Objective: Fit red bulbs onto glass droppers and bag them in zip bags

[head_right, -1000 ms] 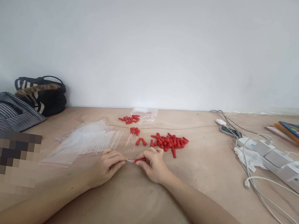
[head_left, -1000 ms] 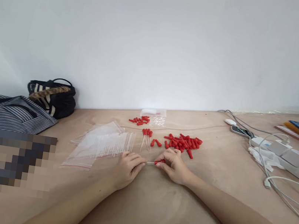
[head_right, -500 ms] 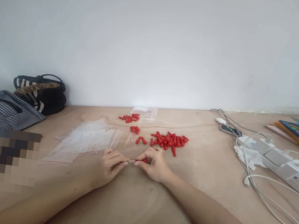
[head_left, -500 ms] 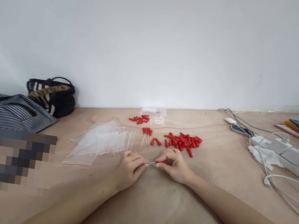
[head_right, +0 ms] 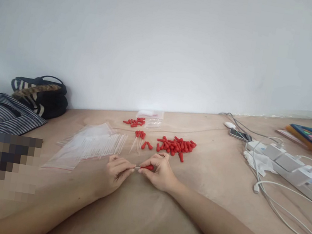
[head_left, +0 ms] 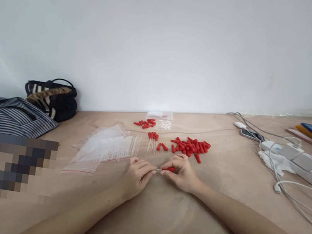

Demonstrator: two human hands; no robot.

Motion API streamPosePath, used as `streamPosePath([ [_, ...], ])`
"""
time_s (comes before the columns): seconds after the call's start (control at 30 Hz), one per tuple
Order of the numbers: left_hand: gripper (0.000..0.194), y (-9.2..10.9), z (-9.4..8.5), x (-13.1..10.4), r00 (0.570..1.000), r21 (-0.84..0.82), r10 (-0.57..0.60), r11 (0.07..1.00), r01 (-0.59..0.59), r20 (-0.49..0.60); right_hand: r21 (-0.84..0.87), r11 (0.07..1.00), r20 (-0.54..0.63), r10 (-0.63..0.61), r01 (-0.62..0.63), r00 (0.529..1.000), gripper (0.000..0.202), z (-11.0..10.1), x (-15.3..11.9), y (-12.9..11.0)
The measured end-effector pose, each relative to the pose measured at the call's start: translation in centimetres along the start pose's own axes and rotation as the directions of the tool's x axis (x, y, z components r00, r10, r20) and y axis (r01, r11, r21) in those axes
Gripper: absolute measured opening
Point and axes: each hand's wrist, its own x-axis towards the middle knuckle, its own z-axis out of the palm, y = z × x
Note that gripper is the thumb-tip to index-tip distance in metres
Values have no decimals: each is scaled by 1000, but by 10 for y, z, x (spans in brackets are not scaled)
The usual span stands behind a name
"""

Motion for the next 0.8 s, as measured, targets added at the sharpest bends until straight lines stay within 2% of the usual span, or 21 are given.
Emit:
streamPosePath([
  [0.37,18,0,1,0,1000,4,9,1000,-9,15,-37,999,82,18,-15,996,16,-2,2,-5],
  [0.5,18,0,1,1,999,3,-23,1000,23,31,-67,997,72,32,-27,997,33,-9,1,-4],
  [0.67,17,-1,2,1,999,5,-25,1000,25,36,-94,996,56,1,5,998,15,-11,0,-1],
  [0.8,17,1,2,1,999,8,-21,1000,21,41,-73,997,38,-27,30,999,12,-4,1,-3],
])
